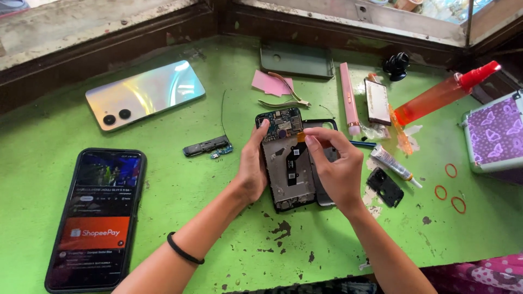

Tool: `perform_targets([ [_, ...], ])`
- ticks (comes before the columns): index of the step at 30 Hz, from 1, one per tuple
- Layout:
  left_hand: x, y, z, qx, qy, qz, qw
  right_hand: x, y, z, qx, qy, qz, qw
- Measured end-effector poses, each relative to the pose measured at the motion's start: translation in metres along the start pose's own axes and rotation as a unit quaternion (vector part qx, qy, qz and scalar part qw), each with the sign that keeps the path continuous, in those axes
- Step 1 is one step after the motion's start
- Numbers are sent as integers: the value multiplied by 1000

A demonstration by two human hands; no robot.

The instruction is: Installing a motherboard into a smartphone frame and connecting internal ribbon cables.

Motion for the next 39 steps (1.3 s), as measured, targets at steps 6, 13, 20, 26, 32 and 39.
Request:
perform_targets([
  [6,3,-8,5,11,-13,4,1000,3,-2,12,-55,-9,-41,998],
  [13,20,-35,30,7,-71,-4,997,4,-2,34,-225,-105,3,969],
  [20,14,-35,27,4,-51,-4,999,5,2,17,-308,-144,24,940],
  [26,2,-10,10,12,-18,-8,1000,6,1,20,-330,-165,28,929],
  [32,-11,7,-8,14,-10,-14,1000,5,0,13,-339,-185,29,922],
  [39,-20,25,-19,16,-32,-29,999,4,1,8,-358,-181,57,914],
])
Point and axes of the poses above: each hand's wrist, its own y-axis towards the middle knuckle, its own x-axis out of the palm, z = x × y, the point moved 2 cm from there along y, towards the middle knuckle
